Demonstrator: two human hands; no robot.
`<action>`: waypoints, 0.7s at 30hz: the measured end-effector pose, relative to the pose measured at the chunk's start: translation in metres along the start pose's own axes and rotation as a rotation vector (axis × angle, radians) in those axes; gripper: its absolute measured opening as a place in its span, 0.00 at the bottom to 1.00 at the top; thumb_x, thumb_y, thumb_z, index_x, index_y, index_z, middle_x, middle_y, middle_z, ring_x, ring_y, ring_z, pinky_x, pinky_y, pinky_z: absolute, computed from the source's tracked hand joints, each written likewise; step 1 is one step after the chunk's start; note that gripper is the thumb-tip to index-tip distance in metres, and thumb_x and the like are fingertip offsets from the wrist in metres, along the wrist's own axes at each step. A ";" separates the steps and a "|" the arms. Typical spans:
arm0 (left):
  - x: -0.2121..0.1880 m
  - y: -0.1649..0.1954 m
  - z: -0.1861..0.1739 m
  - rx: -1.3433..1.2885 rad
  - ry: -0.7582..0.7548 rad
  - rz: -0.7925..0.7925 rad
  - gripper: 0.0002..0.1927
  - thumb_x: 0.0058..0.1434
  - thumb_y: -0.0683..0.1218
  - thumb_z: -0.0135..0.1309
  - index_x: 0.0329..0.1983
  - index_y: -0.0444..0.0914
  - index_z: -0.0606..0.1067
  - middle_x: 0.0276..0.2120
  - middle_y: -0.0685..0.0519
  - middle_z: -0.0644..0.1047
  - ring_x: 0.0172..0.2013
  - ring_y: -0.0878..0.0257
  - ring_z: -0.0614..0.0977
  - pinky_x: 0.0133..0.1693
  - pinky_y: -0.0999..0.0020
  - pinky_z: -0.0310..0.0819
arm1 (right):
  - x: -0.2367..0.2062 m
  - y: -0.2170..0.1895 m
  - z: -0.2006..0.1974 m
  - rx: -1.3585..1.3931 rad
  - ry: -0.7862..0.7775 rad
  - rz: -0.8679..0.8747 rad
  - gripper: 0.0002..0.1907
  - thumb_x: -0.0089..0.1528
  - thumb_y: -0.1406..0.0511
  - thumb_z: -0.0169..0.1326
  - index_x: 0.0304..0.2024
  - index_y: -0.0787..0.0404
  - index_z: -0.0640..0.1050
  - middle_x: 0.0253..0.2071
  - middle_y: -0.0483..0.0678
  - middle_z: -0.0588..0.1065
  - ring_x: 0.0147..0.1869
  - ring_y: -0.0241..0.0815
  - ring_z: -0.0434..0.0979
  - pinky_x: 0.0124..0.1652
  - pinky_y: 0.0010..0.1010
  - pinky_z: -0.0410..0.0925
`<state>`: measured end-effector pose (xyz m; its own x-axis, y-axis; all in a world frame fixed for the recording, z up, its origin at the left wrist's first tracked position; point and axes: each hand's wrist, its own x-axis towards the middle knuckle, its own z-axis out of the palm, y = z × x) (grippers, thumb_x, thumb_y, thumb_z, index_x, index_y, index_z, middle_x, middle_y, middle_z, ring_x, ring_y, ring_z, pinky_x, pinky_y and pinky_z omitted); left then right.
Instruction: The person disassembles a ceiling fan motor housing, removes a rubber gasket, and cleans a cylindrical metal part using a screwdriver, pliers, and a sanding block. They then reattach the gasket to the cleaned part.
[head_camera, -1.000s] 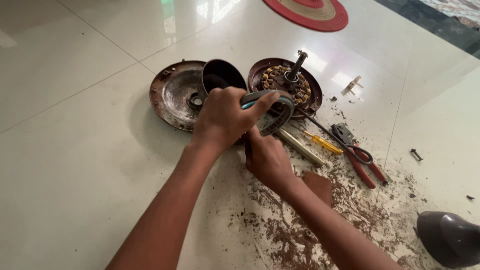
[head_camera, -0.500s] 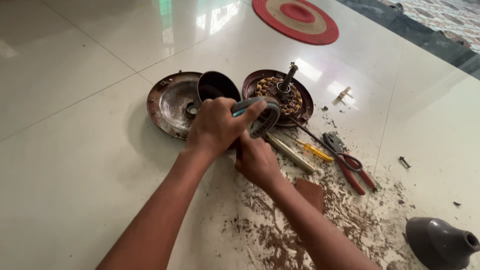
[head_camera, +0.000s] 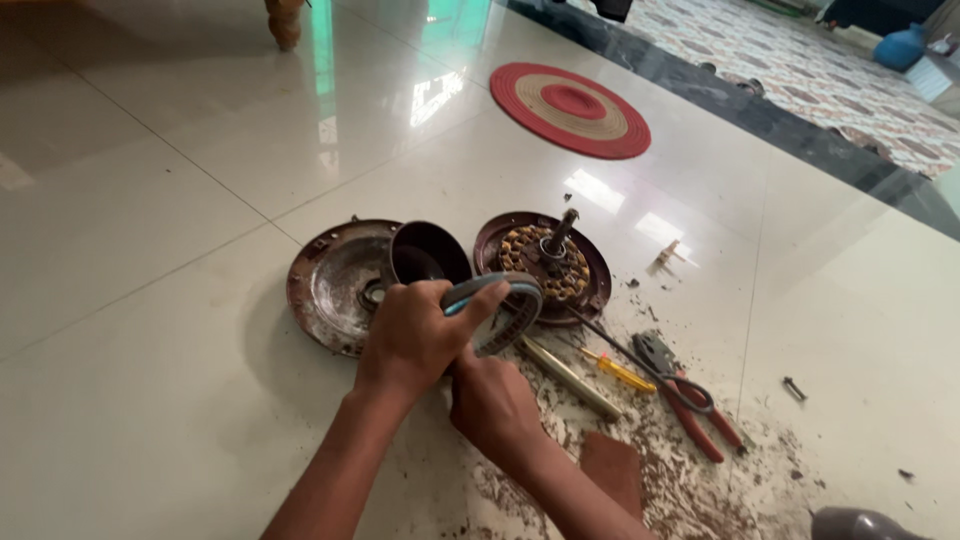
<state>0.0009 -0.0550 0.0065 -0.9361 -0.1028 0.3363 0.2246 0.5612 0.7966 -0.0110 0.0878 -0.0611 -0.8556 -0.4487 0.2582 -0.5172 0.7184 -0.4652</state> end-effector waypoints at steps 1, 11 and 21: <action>-0.001 0.001 0.000 -0.011 -0.020 -0.029 0.39 0.57 0.76 0.48 0.12 0.39 0.73 0.08 0.51 0.73 0.10 0.62 0.78 0.14 0.62 0.73 | 0.000 0.000 0.001 -0.023 -0.035 0.059 0.14 0.57 0.72 0.53 0.46 0.61 0.75 0.28 0.59 0.77 0.33 0.62 0.79 0.34 0.53 0.71; -0.012 0.016 -0.004 0.054 -0.068 0.013 0.40 0.56 0.76 0.50 0.11 0.36 0.72 0.06 0.48 0.70 0.11 0.60 0.78 0.17 0.62 0.74 | -0.002 0.007 -0.001 -0.036 0.011 -0.017 0.09 0.56 0.71 0.53 0.38 0.59 0.79 0.33 0.57 0.80 0.38 0.62 0.80 0.36 0.53 0.72; -0.011 0.010 0.006 -0.015 -0.068 0.045 0.38 0.57 0.75 0.48 0.13 0.39 0.73 0.08 0.49 0.74 0.10 0.61 0.80 0.13 0.62 0.75 | -0.007 -0.001 0.005 -0.219 -0.088 0.016 0.03 0.55 0.70 0.55 0.31 0.63 0.79 0.28 0.59 0.79 0.32 0.60 0.81 0.33 0.51 0.73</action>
<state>0.0114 -0.0435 0.0074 -0.9411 -0.0211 0.3376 0.2706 0.5519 0.7888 -0.0043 0.0873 -0.0669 -0.8634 -0.4740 0.1728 -0.5044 0.8197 -0.2714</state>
